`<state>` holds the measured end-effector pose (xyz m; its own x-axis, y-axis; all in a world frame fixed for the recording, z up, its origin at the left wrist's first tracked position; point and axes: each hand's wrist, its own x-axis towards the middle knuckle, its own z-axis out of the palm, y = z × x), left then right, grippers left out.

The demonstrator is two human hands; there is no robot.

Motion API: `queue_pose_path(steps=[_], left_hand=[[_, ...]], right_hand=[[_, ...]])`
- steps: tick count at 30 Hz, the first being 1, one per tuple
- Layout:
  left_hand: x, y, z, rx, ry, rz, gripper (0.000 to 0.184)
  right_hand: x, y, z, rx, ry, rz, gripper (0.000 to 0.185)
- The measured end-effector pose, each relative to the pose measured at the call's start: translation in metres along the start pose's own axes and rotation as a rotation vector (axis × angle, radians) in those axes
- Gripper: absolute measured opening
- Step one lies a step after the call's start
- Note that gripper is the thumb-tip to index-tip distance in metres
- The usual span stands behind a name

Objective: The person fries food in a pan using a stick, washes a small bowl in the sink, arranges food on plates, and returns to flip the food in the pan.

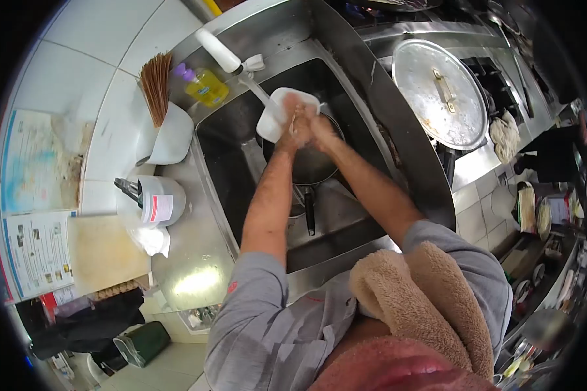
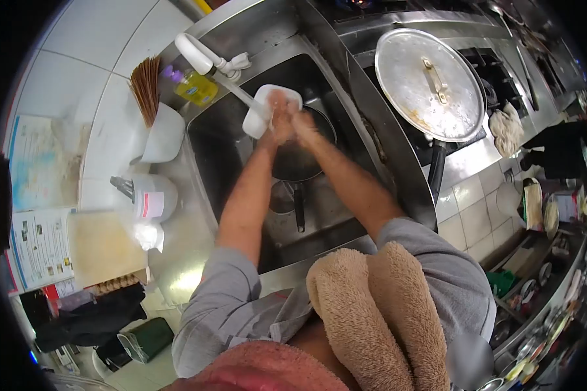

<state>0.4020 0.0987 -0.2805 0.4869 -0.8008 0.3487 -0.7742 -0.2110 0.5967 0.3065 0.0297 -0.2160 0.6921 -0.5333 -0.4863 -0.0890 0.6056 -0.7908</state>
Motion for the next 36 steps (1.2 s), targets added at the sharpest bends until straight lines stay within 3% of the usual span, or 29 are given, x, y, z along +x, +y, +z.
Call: queue_pose_path(steps=[1, 2, 3, 4, 6, 7, 8, 10, 11, 13, 14, 16, 18, 20, 22, 24, 26, 28, 29, 30, 32, 33, 34, 36], left_hand=[[0.006, 0.069, -0.040, 0.256, -0.227, 0.096, 0.057], [0.007, 0.103, -0.059, 0.229, -0.519, -0.127, 0.055], [-0.001, 0.097, -0.061, 0.417, -0.584, -0.032, 0.057], [-0.009, 0.092, -0.060, 0.418, -0.587, -0.041, 0.057], [-0.014, 0.098, -0.071, 0.412, 0.085, -0.371, 0.067], [-0.009, 0.078, -0.059, 0.410, 0.406, -0.438, 0.057], [0.001, 0.065, -0.057, 0.409, 0.407, -0.434, 0.057], [0.004, 0.048, -0.063, -0.357, 0.368, -0.722, 0.054], [0.001, 0.048, -0.071, -0.355, 0.369, -0.729, 0.054], [0.002, 0.055, -0.097, -0.059, 0.161, -0.691, 0.042], [0.002, 0.053, -0.109, -0.053, 0.164, -0.694, 0.042], [-0.003, 0.045, -0.124, 0.079, -0.151, -0.502, 0.034], [-0.003, 0.044, -0.125, 0.149, -0.226, -0.494, 0.036], [0.007, 0.055, -0.122, 0.316, -0.200, -0.756, 0.045], [0.011, 0.027, -0.072, 0.552, 0.081, -0.626, 0.061], [0.006, 0.075, -0.059, 0.657, 0.156, -0.276, 0.080], [0.007, 0.051, -0.029, 0.158, 0.144, -0.089, 0.078], [0.001, 0.074, -0.036, -0.082, -0.276, -0.293, 0.075], [-0.011, 0.032, -0.013, 0.324, -0.413, -0.075, 0.073], [-0.011, 0.054, -0.033, 0.322, -0.412, -0.076, 0.073], [-0.011, 0.098, -0.073, 0.623, -0.181, -0.465, 0.080], [-0.007, 0.099, -0.071, 0.638, 0.032, -0.596, 0.080], [-0.001, 0.089, -0.068, 0.637, 0.035, -0.590, 0.080], [0.005, 0.045, -0.058, -0.196, 0.467, -0.570, 0.072]], right_hand=[[0.006, -0.004, -0.010, 0.117, -0.026, -0.033, 0.040], [0.009, -0.008, -0.021, 0.243, -0.048, -0.064, 0.045], [0.011, -0.019, -0.031, 0.220, -0.022, -0.035, 0.049], [0.009, -0.022, -0.035, 0.276, -0.078, -0.082, 0.048], [-0.003, -0.023, -0.026, 0.432, -0.018, -0.011, 0.041], [-0.010, -0.018, -0.018, 0.439, -0.018, -0.016, 0.041], [-0.011, -0.004, -0.010, 0.485, -0.120, 0.030, 0.038], [-0.009, 0.019, -0.011, 0.526, -0.217, 0.090, 0.039], [-0.005, 0.028, -0.016, 0.451, -0.281, 0.156, 0.042], [0.017, 0.039, -0.032, 0.352, -0.410, 0.220, 0.048], [0.037, 0.045, -0.040, 0.309, -0.427, 0.055, 0.045], [0.047, 0.013, -0.039, 0.043, -0.513, 0.124, 0.041], [0.041, 0.006, -0.026, -0.105, -0.454, 0.089, 0.035], [0.044, 0.012, -0.011, -0.252, -0.385, 0.038, 0.031], [0.062, 0.039, 0.001, -0.278, -0.213, -0.025, 0.031], [0.031, 0.020, 0.019, -0.283, -0.039, -0.166, 0.031], [0.062, 0.029, 0.005, -0.248, 0.015, -0.253, 0.028], [0.038, -0.016, -0.012, -0.247, 0.030, -0.219, 0.026], [0.023, -0.035, -0.015, -0.205, -0.005, -0.307, 0.023], [0.027, -0.037, -0.021, -0.178, -0.011, -0.392, 0.021], [0.017, -0.038, -0.023, -0.026, 0.043, -0.426, 0.020], [0.021, -0.026, -0.024, -0.005, 0.088, -0.399, 0.020], [0.024, -0.012, -0.023, 0.013, 0.134, -0.369, 0.020], [0.020, 0.001, -0.022, -0.092, 0.129, -0.365, 0.023]])
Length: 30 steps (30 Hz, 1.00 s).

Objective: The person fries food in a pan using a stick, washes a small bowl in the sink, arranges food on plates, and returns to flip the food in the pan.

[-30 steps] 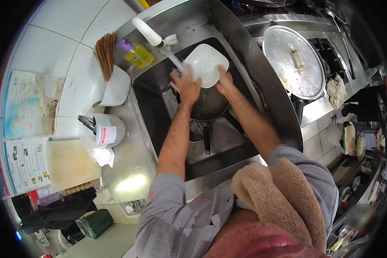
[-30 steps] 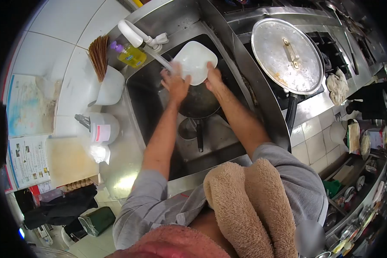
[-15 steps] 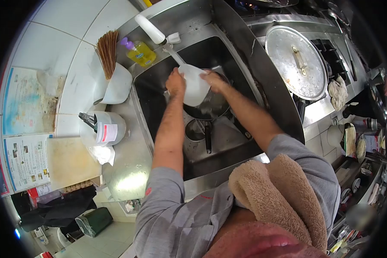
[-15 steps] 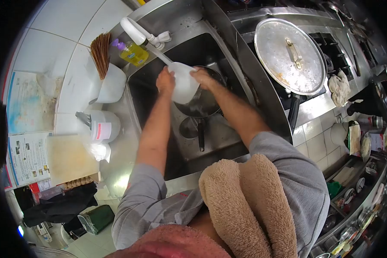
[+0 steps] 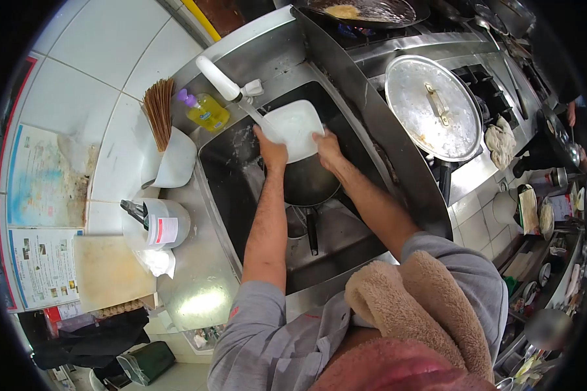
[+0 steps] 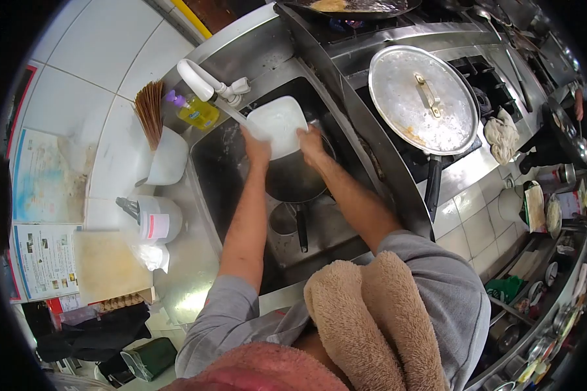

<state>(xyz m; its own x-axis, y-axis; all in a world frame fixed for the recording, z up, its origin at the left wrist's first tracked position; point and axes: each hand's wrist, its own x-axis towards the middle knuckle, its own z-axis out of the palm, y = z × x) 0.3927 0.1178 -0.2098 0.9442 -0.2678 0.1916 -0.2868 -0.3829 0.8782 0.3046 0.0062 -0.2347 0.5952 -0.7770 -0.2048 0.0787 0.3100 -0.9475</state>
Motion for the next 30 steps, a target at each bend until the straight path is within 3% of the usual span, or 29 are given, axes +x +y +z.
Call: queue_pose_path(steps=[1, 2, 3, 4, 6, 8, 10, 12, 13, 14, 15, 16, 17, 20, 21, 22, 24, 25, 27, 28, 30], left_hand=[[0.004, -0.009, -0.004, 0.002, 0.002, 0.002, 0.072], [0.005, -0.017, -0.009, -0.149, -0.134, -0.209, 0.064], [0.003, -0.022, -0.015, -0.298, -0.267, -0.421, 0.057], [-0.005, -0.027, -0.013, -0.293, -0.262, -0.421, 0.057], [-0.038, -0.024, -0.007, -0.591, -0.233, -0.560, 0.042], [-0.040, -0.005, -0.014, -0.204, -0.360, -0.548, 0.033], [-0.017, -0.013, -0.017, -0.400, -0.380, -0.423, 0.029], [0.016, 0.010, -0.046, 0.215, -0.370, -0.056, 0.030], [0.028, 0.029, -0.055, 0.326, -0.359, 0.005, 0.033], [0.037, 0.041, -0.059, 0.434, -0.347, 0.068, 0.037], [0.041, 0.040, -0.052, 0.433, -0.345, 0.065, 0.037], [0.043, 0.040, -0.037, 0.128, -0.248, 0.046, 0.041], [0.041, 0.043, -0.024, -0.175, -0.152, 0.026, 0.045], [0.012, 0.058, -0.008, -0.112, -0.083, 0.172, 0.045], [0.009, 0.061, -0.013, 0.102, -0.134, 0.158, 0.048], [0.008, 0.063, -0.021, 0.099, -0.138, 0.159, 0.048], [0.003, 0.063, -0.044, 0.201, -0.281, -0.015, 0.046], [0.001, 0.065, -0.054, 0.276, -0.297, 0.029, 0.043], [0.012, 0.014, -0.058, 0.312, -0.381, 0.289, 0.042], [0.009, 0.021, -0.065, 0.361, -0.428, 0.301, 0.042], [0.009, 0.032, -0.070, 0.280, -0.414, 0.236, 0.036]], right_hand=[[-0.017, -0.022, 0.001, 0.038, -0.084, 0.139, 0.024], [-0.028, -0.034, 0.002, 0.074, -0.170, 0.284, 0.026], [-0.021, -0.037, 0.000, 0.055, -0.291, 0.298, 0.035], [-0.008, -0.042, 0.005, 0.058, -0.296, 0.301, 0.035], [0.009, -0.050, 0.012, 0.618, -0.612, 0.381, 0.052], [0.006, -0.037, 0.022, 0.637, -0.571, 0.465, 0.058], [-0.002, -0.034, 0.026, 0.640, -0.542, 0.539, 0.064], [-0.017, -0.050, 0.007, 0.890, -0.662, 0.494, 0.067], [-0.013, -0.057, -0.006, 0.908, -0.752, 0.589, 0.054], [-0.008, -0.048, -0.004, 0.907, -0.755, 0.596, 0.054], [0.000, -0.026, -0.003, 0.725, -0.616, 0.485, 0.047], [0.010, -0.005, -0.002, 0.544, -0.476, 0.366, 0.043], [0.017, 0.018, 0.000, 0.706, -0.373, 0.432, 0.042], [-0.010, 0.022, 0.022, 0.794, -0.295, 0.313, 0.043], [-0.019, 0.023, 0.022, 0.804, -0.330, 0.315, 0.042], [-0.020, 0.020, 0.016, 0.803, -0.325, 0.312, 0.042], [-0.025, 0.001, 0.001, 0.214, -0.368, 0.577, 0.039], [0.004, 0.031, -0.001, 0.166, -0.440, 0.305, 0.029], [0.026, -0.011, 0.009, -0.306, -0.539, 0.067, 0.024], [0.031, -0.029, 0.025, -0.640, -0.566, -0.211, 0.018], [0.031, -0.036, 0.057, -0.791, -0.406, -0.873, 0.015]])
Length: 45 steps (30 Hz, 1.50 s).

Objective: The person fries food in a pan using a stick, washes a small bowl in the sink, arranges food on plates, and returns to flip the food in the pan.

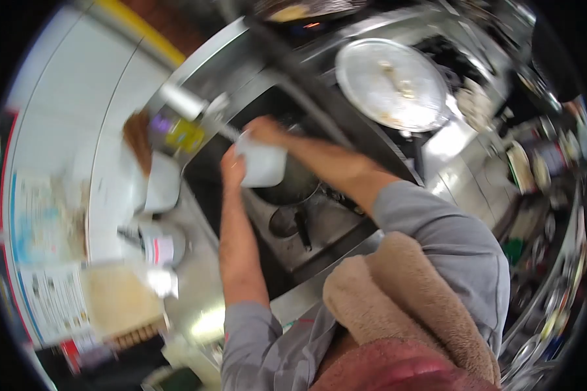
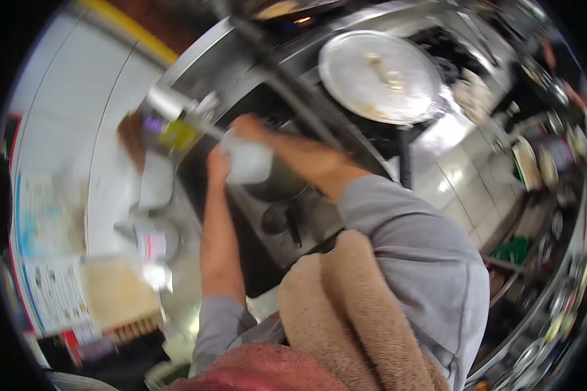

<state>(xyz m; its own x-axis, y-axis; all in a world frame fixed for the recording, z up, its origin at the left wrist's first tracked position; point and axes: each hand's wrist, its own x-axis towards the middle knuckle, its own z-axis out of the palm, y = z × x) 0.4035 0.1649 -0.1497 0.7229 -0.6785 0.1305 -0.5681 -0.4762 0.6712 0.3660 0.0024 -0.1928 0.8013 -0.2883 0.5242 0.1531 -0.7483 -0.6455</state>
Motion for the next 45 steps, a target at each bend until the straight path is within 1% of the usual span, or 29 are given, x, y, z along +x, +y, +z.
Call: queue_pose_path(steps=[1, 2, 3, 4, 5, 6, 8, 10, 11, 12, 14, 16, 19, 20, 22, 24, 25, 28, 30, 32, 33, 36, 38, 40, 41, 42, 43, 44, 45], left_hand=[[0.006, -0.001, -0.002, 0.075, 0.001, -0.001, 0.034], [0.010, 0.005, -0.006, 0.095, 0.037, 0.066, 0.032], [0.020, 0.003, -0.008, 0.188, 0.051, 0.083, 0.028], [0.029, 0.006, -0.012, 0.337, 0.029, 0.097, 0.024], [0.033, 0.015, -0.016, 0.319, 0.052, 0.252, 0.023], [0.029, 0.031, -0.019, 0.270, 0.086, 0.297, 0.024], [0.010, 0.056, -0.021, 0.211, 0.110, 0.400, 0.024], [-0.015, 0.071, -0.024, 0.141, 0.105, 0.565, 0.024], [-0.029, 0.081, -0.028, 0.134, 0.101, 0.581, 0.024], [-0.044, 0.091, -0.033, 0.113, 0.121, 0.574, 0.024], [-0.067, 0.115, -0.048, 0.095, 0.140, 0.577, 0.024], [-0.087, 0.145, -0.066, 0.092, 0.298, 0.594, 0.024], [-0.102, 0.184, -0.086, 0.212, 0.534, 0.702, 0.023], [-0.107, 0.192, -0.087, 0.224, 0.535, 0.704, 0.023], [-0.114, 0.209, -0.083, 0.101, 0.706, 0.577, 0.023], [-0.119, 0.229, -0.071, 0.129, 0.696, 0.562, 0.023], [-0.122, 0.241, -0.063, 0.153, 0.682, 0.542, 0.023], [-0.134, 0.286, -0.034, 0.229, 0.692, 0.538, 0.022], [-0.141, 0.308, -0.010, 0.419, 0.815, 0.565, 0.022], [-0.151, 0.334, 0.025, 0.465, 0.895, 0.509, 0.022], [-0.154, 0.342, 0.043, 0.409, 0.905, 0.434, 0.023], [-0.161, 0.365, 0.092, 0.362, 0.885, 0.247, 0.025], [-0.164, 0.381, 0.116, 0.228, 0.810, 0.134, 0.036], [-0.164, 0.403, 0.138, 0.222, 0.726, -0.020, 0.045], [-0.160, 0.406, 0.143, 0.226, 0.724, -0.019, 0.045], [-0.159, 0.405, 0.147, 0.463, 0.712, 0.082, 0.046], [-0.159, 0.405, 0.150, 0.700, 0.693, 0.180, 0.047], [-0.157, 0.409, 0.153, 0.704, 0.692, 0.177, 0.047], [-0.156, 0.416, 0.156, 0.726, 0.674, 0.085, 0.051]], right_hand=[[0.015, -0.031, -0.018, -0.101, -0.285, 0.268, 0.019], [0.014, -0.050, -0.031, -0.071, -0.206, 0.304, 0.020], [0.010, -0.073, -0.058, -0.091, -0.210, 0.324, 0.023], [0.005, -0.081, -0.066, -0.219, -0.220, 0.359, 0.030], [-0.001, -0.084, -0.078, -0.219, -0.228, 0.382, 0.033], [-0.011, -0.091, -0.089, -0.226, -0.154, 0.400, 0.031], [-0.027, -0.102, -0.112, -0.302, -0.162, 0.395, 0.028], [-0.035, -0.098, -0.119, -0.364, -0.281, 0.308, 0.024], [-0.040, -0.112, -0.129, -0.462, -0.315, 0.247, 0.021], [-0.043, -0.125, -0.137, -0.466, -0.302, 0.253, 0.021], [-0.046, -0.150, -0.154, -0.552, -0.303, 0.005, 0.018], [-0.042, -0.174, -0.175, -0.602, -0.211, -0.213, 0.015], [-0.040, -0.222, -0.229, -0.667, -0.038, -0.335, 0.013], [-0.039, -0.228, -0.251, -0.696, 0.011, -0.395, 0.012], [-0.039, -0.226, -0.301, -0.664, 0.151, -0.558, 0.010], [-0.052, -0.226, -0.362, -0.702, 0.196, -0.559, 0.013], [-0.060, -0.218, -0.391, -0.714, 0.285, -0.551, 0.014], [-0.083, -0.159, -0.476, -0.737, 0.516, -0.533, 0.016], [-0.103, -0.102, -0.534, -0.684, 0.634, -0.495, 0.018], [-0.126, -0.037, -0.593, -0.683, 0.714, -0.484, 0.022], [-0.136, -0.002, -0.619, -0.695, 0.756, -0.408, 0.023], [-0.165, 0.106, -0.691, -0.716, 0.780, -0.117, 0.022], [-0.177, 0.187, -0.729, -0.773, 0.787, 0.191, 0.014], [-0.182, 0.262, -0.760, -0.533, 0.998, 0.457, 0.015], [-0.185, 0.297, -0.772, -0.505, 1.067, 0.579, 0.018], [-0.189, 0.333, -0.783, -0.477, 1.133, 0.700, 0.021], [-0.197, 0.375, -0.796, -0.445, 0.983, 0.807, 0.020], [-0.201, 0.396, -0.807, -0.207, 1.047, 0.915, 0.019], [-0.204, 0.409, -0.818, 0.021, 1.126, 1.021, 0.019]])
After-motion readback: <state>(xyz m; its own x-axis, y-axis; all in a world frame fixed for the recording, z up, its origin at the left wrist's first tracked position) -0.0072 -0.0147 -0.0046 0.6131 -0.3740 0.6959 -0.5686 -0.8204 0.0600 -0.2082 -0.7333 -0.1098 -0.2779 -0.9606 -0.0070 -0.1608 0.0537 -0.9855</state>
